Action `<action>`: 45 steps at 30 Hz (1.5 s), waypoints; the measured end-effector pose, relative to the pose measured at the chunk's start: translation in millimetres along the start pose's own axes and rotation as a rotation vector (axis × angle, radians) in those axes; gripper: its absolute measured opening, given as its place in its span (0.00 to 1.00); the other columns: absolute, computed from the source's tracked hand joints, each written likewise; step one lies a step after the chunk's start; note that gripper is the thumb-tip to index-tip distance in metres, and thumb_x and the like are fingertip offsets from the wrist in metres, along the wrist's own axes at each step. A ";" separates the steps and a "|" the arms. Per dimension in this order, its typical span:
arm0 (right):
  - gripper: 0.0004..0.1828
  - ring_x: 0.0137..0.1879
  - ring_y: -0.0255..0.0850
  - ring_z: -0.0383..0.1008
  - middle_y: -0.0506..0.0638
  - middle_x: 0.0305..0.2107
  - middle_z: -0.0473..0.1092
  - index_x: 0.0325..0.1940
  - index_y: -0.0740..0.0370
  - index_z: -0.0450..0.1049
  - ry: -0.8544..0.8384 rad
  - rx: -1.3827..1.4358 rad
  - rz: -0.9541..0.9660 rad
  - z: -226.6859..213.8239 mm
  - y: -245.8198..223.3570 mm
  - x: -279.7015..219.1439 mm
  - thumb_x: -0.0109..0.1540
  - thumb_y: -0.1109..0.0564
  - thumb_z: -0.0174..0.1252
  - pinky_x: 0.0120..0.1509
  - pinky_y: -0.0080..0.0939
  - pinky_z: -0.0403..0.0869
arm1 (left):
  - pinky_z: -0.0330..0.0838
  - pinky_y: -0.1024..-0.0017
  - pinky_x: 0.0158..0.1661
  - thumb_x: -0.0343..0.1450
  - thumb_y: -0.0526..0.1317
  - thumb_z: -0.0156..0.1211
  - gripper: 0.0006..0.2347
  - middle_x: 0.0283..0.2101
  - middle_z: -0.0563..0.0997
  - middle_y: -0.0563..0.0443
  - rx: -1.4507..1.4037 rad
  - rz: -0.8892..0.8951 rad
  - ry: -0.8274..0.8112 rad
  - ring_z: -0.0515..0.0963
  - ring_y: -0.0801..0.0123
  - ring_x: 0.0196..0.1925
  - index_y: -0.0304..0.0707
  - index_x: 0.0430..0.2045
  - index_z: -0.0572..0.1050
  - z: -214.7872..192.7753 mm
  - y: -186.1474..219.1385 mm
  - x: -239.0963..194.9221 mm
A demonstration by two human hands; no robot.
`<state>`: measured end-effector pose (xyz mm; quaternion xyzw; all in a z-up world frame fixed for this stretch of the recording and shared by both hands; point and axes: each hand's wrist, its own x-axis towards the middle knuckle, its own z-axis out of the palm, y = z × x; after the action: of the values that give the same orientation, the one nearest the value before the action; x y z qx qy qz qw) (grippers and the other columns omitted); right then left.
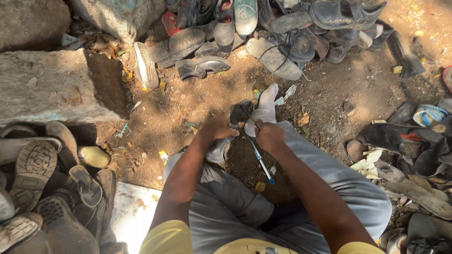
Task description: The person sits on the ground and uses a knife to scrape and clean the soles and sides of several worn shoes. They handle each shoe individually, turning them over and working on different areas before setting them aside.
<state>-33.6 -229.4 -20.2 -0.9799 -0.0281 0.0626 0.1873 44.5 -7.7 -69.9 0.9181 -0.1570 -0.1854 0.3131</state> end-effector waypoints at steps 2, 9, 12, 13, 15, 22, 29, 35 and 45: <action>0.19 0.41 0.62 0.78 0.65 0.33 0.77 0.55 0.61 0.78 0.086 0.140 0.019 24.5 11.2 -23.7 0.62 0.53 0.58 0.45 0.60 0.76 | 0.69 0.55 0.57 0.57 0.46 0.73 0.44 0.54 0.78 0.33 -0.055 -0.150 -0.059 0.77 0.45 0.55 0.49 0.71 0.58 -0.7 -4.3 -27.3; 0.26 0.49 0.54 0.82 0.68 0.44 0.77 0.60 0.68 0.74 0.202 0.599 0.116 77.5 29.0 -85.4 0.63 0.49 0.61 0.54 0.49 0.77 | 0.77 0.61 0.41 0.64 0.50 0.70 0.25 0.40 0.86 0.35 -0.630 -0.479 0.230 0.85 0.54 0.39 0.25 0.46 0.83 51.1 -130.0 3.7; 0.26 0.57 0.59 0.77 0.71 0.50 0.75 0.61 0.69 0.73 0.085 0.530 0.074 100.5 36.7 -119.1 0.63 0.50 0.61 0.61 0.50 0.74 | 0.77 0.66 0.39 0.66 0.47 0.72 0.20 0.39 0.85 0.41 -0.751 -0.391 0.310 0.84 0.60 0.37 0.26 0.44 0.82 52.3 -129.6 17.8; 0.26 0.56 0.60 0.77 0.70 0.50 0.74 0.63 0.65 0.72 -0.004 0.477 0.124 105.6 36.3 -124.5 0.63 0.49 0.61 0.60 0.51 0.74 | 0.79 0.65 0.39 0.66 0.43 0.73 0.19 0.40 0.85 0.41 -0.976 -0.377 0.327 0.84 0.60 0.37 0.24 0.44 0.81 54.3 -121.4 19.4; 0.28 0.54 0.63 0.77 0.69 0.49 0.74 0.66 0.59 0.71 -0.192 0.368 0.222 112.4 25.4 -132.1 0.63 0.48 0.59 0.60 0.53 0.74 | 0.81 0.66 0.39 0.65 0.38 0.71 0.17 0.41 0.85 0.43 -1.318 -0.312 0.340 0.84 0.60 0.38 0.30 0.46 0.80 52.4 -105.2 17.1; 0.31 0.58 0.61 0.72 0.66 0.55 0.68 0.68 0.59 0.66 0.275 0.097 -0.268 62.3 -35.2 -118.7 0.62 0.50 0.62 0.60 0.57 0.72 | 0.77 0.70 0.40 0.67 0.37 0.65 0.16 0.43 0.84 0.46 -1.359 -0.183 0.540 0.82 0.66 0.41 0.33 0.48 0.81 28.8 -64.5 -20.1; 0.28 0.44 0.50 0.80 0.57 0.39 0.78 0.51 0.62 0.76 -0.139 0.381 -0.356 54.3 -78.7 -41.2 0.58 0.40 0.73 0.47 0.49 0.77 | 0.76 0.66 0.37 0.62 0.46 0.70 0.18 0.34 0.85 0.43 -0.662 -0.462 0.475 0.85 0.61 0.35 0.32 0.39 0.83 37.7 -54.3 -25.6; 0.26 0.19 0.32 0.63 0.50 0.30 0.75 0.50 0.67 0.73 -0.136 1.349 0.221 30.7 -69.5 -19.8 0.60 0.44 0.68 0.19 0.35 0.61 | 0.71 0.69 0.56 0.73 0.58 0.60 0.26 0.50 0.86 0.44 -1.124 0.046 0.418 0.81 0.63 0.53 0.33 0.53 0.81 14.1 -62.6 -41.5; 0.19 0.27 0.44 0.72 0.54 0.29 0.71 0.52 0.65 0.72 0.009 1.179 0.011 -20.8 -94.8 -1.1 0.67 0.46 0.59 0.26 0.41 0.69 | 0.72 0.63 0.55 0.71 0.45 0.66 0.21 0.49 0.76 0.41 -0.949 0.175 0.902 0.77 0.60 0.52 0.31 0.54 0.71 0.7 5.4 -78.6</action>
<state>-34.9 -149.0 34.2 -0.7108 0.0173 0.0644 0.7002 -26.1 19.6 -48.0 0.6518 0.0145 0.1946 0.7328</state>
